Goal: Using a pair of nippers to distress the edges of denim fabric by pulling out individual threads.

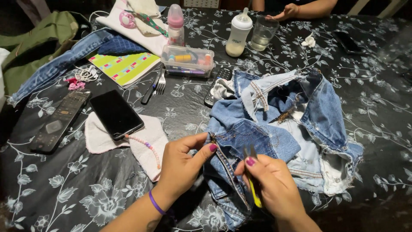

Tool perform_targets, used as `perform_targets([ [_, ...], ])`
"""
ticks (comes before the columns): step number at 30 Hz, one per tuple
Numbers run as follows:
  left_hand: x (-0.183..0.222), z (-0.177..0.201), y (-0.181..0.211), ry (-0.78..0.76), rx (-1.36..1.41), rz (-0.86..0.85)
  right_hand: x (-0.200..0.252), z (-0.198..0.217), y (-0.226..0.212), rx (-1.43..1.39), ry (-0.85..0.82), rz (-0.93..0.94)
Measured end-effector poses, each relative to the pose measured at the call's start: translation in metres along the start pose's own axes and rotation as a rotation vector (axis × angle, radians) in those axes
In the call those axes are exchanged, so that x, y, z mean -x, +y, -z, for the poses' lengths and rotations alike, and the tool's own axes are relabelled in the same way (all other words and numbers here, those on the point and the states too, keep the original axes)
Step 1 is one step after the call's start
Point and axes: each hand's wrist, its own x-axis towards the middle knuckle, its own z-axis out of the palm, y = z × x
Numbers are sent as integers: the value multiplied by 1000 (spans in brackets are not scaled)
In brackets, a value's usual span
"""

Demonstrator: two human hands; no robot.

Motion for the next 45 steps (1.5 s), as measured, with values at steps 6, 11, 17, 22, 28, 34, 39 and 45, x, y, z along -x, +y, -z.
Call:
perform_targets([
  [6, 5, -4, -2, 57, -36, -35, 13, -21, -7, 11, -216, -137],
  [11, 7, -4, 3, 60, -27, -57, 6, -25, 5, -13, -219, -153],
  [17, 8, -4, 2, 65, -28, -68, 5, -25, 11, -19, -211, -127],
  [22, 8, -4, 2, 63, -33, -72, 4, -23, 14, -10, -191, -125],
  [28, 8, -5, 1, 65, -30, -77, 5, -23, 14, -43, -190, -133],
  [34, 9, -6, -3, 70, -36, -77, 3, -24, 14, -38, -198, -119],
  [39, 9, -6, -2, 61, -26, -78, 1, -23, 21, -79, -178, -87],
  [45, 10, -7, -5, 59, -32, -81, -5, -19, 19, -137, -74, 16],
])
